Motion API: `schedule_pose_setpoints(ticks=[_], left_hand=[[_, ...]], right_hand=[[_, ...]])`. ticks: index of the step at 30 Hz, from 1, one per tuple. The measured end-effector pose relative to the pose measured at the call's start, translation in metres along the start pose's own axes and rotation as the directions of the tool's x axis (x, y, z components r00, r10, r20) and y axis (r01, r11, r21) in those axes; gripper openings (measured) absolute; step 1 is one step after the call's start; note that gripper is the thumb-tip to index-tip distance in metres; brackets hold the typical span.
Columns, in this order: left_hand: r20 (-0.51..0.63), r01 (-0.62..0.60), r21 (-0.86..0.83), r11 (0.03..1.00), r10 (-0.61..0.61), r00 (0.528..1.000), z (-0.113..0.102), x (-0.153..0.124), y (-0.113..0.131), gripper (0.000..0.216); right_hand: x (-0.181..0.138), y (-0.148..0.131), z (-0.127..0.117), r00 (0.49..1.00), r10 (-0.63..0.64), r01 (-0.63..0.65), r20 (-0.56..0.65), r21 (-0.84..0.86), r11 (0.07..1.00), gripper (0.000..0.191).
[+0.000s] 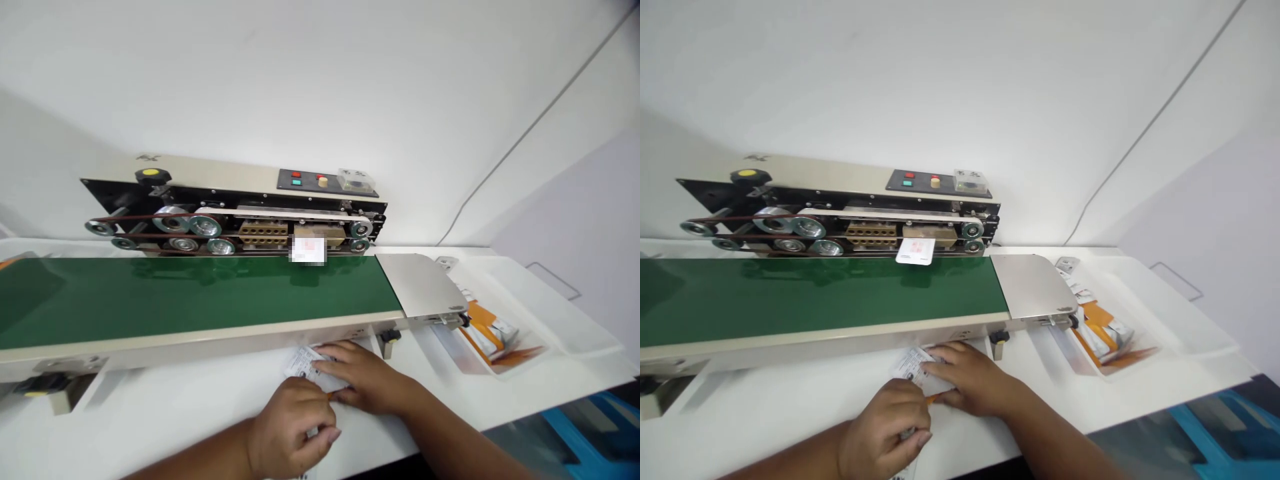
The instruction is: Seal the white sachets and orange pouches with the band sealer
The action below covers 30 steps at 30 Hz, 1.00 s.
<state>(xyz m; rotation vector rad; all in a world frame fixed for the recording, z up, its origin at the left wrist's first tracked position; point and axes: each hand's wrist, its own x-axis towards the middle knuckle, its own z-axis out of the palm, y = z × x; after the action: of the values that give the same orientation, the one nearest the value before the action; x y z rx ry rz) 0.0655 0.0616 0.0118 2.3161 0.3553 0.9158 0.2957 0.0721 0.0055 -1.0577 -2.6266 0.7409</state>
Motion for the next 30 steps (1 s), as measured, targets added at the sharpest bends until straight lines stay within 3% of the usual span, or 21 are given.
schedule_pose_setpoints(ticks=[4,9,14,17,22,26,30], left_hand=[[-0.019,0.037,-0.007,0.999,-0.037,0.999,-0.001,0.000,-0.002,0.017],[-0.078,0.118,-0.075,0.990,-0.124,0.989,-0.006,0.006,0.000,0.010],[-0.155,0.218,-0.039,0.975,-0.222,0.963,-0.007,0.007,-0.004,0.016],[-0.195,0.231,-0.011,0.973,-0.229,0.954,-0.003,0.004,-0.009,0.024],[-0.161,0.255,0.004,0.967,-0.251,0.955,0.002,0.001,-0.016,0.040],[-0.152,0.290,0.005,0.957,-0.286,0.946,0.002,-0.001,-0.015,0.039],[-0.172,0.289,0.009,0.957,-0.283,0.943,0.000,-0.002,-0.012,0.037]], right_hand=[[0.002,0.006,0.004,0.999,-0.019,0.021,-0.040,0.040,0.999,0.050],[0.002,0.012,0.005,0.993,-0.101,0.108,-0.059,0.127,0.986,0.050],[0.002,0.007,-0.001,0.986,-0.098,0.120,-0.134,0.167,0.979,0.027],[0.001,0.005,-0.002,0.973,-0.086,0.114,-0.213,0.123,0.986,0.024],[0.000,0.007,0.000,0.920,-0.110,0.142,-0.377,0.059,0.988,0.030],[-0.003,0.010,0.003,0.854,-0.178,0.240,-0.489,0.065,0.969,0.032],[-0.007,0.011,0.005,0.800,-0.164,0.266,-0.578,0.096,0.959,0.049]])
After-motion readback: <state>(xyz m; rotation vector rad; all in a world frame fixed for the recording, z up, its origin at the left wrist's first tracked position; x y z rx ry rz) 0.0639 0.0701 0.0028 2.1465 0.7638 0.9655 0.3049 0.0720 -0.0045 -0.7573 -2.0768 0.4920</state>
